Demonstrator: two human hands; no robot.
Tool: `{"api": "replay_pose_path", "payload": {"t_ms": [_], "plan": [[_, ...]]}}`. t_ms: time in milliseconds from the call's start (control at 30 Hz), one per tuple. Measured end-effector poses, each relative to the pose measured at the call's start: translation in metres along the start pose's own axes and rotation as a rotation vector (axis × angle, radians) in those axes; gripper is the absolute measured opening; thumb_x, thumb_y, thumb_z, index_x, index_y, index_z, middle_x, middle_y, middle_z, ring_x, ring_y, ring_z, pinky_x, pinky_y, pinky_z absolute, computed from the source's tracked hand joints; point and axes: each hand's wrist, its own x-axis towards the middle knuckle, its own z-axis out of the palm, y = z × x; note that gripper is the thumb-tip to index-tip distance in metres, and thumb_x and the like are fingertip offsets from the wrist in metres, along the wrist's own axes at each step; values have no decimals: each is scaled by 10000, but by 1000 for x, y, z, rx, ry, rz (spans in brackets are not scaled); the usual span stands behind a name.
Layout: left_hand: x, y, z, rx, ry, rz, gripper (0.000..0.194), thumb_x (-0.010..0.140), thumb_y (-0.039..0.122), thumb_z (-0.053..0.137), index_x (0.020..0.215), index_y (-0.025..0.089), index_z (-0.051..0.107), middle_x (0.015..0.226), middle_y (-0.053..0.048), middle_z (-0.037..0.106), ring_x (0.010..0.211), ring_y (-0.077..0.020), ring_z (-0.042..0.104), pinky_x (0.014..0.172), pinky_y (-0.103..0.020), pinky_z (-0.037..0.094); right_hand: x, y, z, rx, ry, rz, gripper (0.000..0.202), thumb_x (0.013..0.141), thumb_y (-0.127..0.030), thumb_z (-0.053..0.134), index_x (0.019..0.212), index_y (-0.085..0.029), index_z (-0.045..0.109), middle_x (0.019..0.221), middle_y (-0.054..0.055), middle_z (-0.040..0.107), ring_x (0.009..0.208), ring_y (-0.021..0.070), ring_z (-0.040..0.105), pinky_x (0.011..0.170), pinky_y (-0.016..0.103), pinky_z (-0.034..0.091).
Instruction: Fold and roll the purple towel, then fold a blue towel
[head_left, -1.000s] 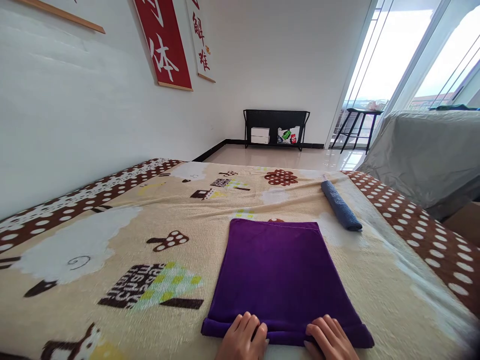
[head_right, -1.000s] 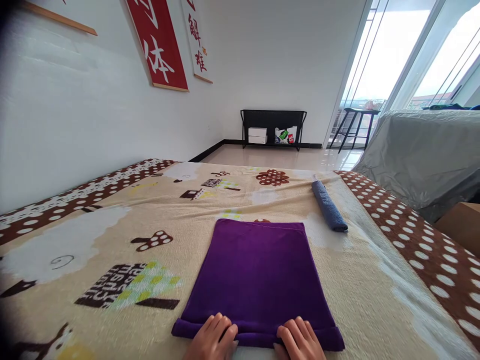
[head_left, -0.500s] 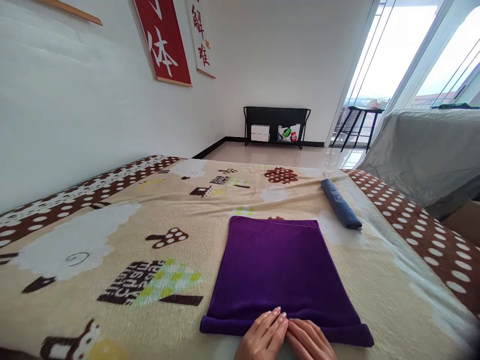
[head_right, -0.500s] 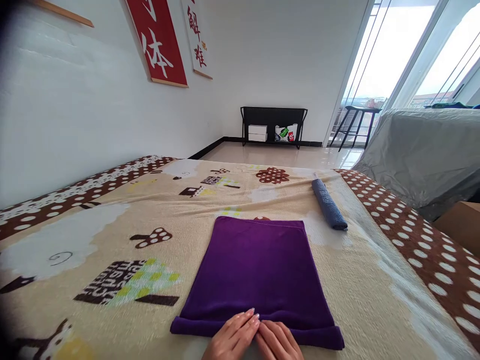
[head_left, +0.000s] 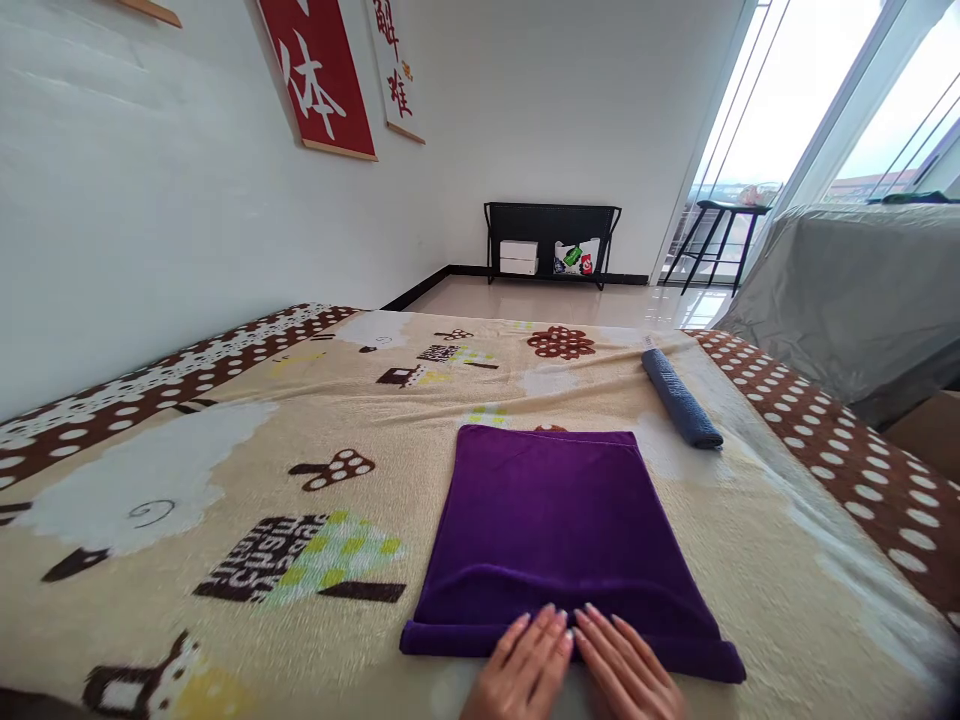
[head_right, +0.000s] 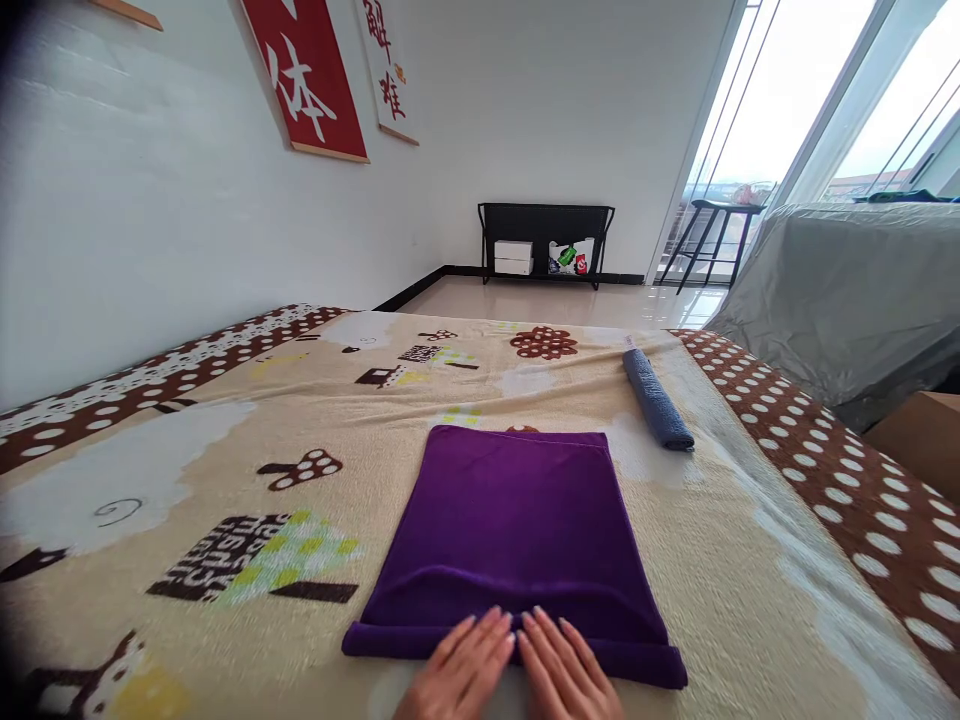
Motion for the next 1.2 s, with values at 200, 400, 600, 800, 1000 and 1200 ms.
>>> {"api": "replay_pose_path", "payload": {"t_ms": [200,400,600,800,1000,1200], "plan": [[-4,-22,-12,104,-179,-78,502,966,442,481,1389,176,539,1410,-55,587,1312,-177,514,1069,-288,392,-9,19,-10,-111,-126,129,604,942,-499,496,1413,-119,487,1325,61,623,1175,180,621,987,298,467],[-46,-59,-41,215,-229,-292,500,933,269,506,1431,223,492,1435,-51,561,1325,-192,500,1225,-402,51,-58,45,-33,-247,-156,323,663,968,-502,395,1508,-119,355,1371,109,580,1144,247,638,1101,415,331],[-10,-17,-14,100,-147,-173,518,874,71,396,1352,171,571,1393,-42,601,1314,-178,516,1226,-404,114,2,5,-9,-177,-48,196,534,950,-454,457,1353,-112,534,1313,114,624,1157,238,628,1056,402,373],[11,-9,5,80,-108,-169,506,953,424,482,1398,187,525,1403,-40,595,1308,-175,508,1067,-303,366,18,5,3,-182,-123,102,562,951,-533,442,1338,-141,556,1350,54,602,1174,179,613,959,339,434],[-43,-64,-25,227,-285,-406,534,959,299,479,1486,255,402,1491,-1,500,1370,-184,442,1182,-370,151,-51,49,-19,-298,-221,335,645,980,-499,358,1498,-116,367,1442,77,515,1237,224,571,1024,386,363],[-58,-76,-46,241,-44,-392,407,927,237,560,1332,256,594,1334,-32,648,1229,-219,582,1199,-422,132,-68,51,-32,-258,-134,469,575,962,-470,395,1464,-192,431,1422,103,535,1204,275,588,994,443,357]]}}
